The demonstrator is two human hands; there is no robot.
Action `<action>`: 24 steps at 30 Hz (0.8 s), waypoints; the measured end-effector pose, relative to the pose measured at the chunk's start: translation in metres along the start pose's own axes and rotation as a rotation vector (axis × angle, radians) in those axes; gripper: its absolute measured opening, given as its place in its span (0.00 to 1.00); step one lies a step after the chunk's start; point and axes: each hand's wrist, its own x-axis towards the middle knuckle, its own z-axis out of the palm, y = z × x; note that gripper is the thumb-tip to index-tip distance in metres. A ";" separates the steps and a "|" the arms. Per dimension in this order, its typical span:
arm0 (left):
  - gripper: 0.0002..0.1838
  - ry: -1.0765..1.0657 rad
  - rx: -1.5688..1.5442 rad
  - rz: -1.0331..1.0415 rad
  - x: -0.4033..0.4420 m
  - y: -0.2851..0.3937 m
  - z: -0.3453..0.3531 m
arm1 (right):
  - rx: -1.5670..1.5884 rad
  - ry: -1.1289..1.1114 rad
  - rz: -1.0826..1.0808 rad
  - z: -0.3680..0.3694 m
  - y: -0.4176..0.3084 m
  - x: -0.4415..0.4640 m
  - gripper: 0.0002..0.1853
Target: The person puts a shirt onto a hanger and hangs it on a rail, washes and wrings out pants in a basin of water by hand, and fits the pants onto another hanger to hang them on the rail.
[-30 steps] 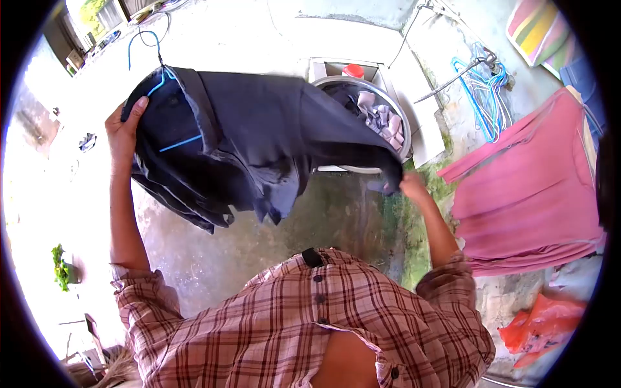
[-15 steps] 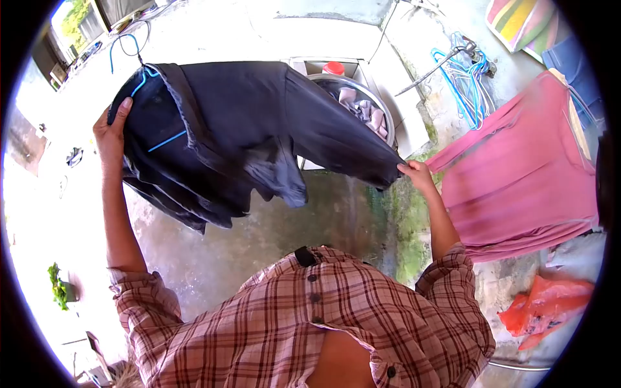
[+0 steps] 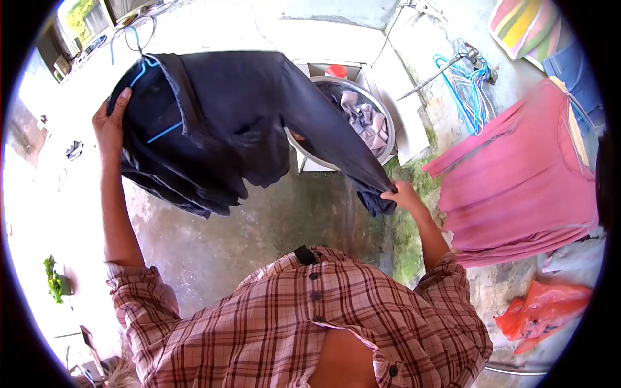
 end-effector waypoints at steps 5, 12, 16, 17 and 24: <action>0.20 -0.038 -0.024 0.039 -0.004 -0.002 0.002 | 0.088 -0.214 0.418 0.046 0.007 -0.026 0.29; 0.14 -0.229 -0.054 0.127 -0.024 0.013 0.017 | -0.500 -0.340 0.057 0.034 -0.011 -0.024 0.32; 0.15 -0.316 -0.154 0.096 -0.042 0.030 0.039 | -0.222 0.072 -0.053 -0.008 -0.137 0.020 0.23; 0.15 -0.364 -0.011 0.098 -0.053 0.054 0.041 | -0.081 0.186 -0.226 -0.018 -0.174 0.030 0.20; 0.14 -0.582 0.058 0.348 -0.076 0.083 0.072 | 0.001 0.071 -0.612 -0.055 -0.375 0.025 0.15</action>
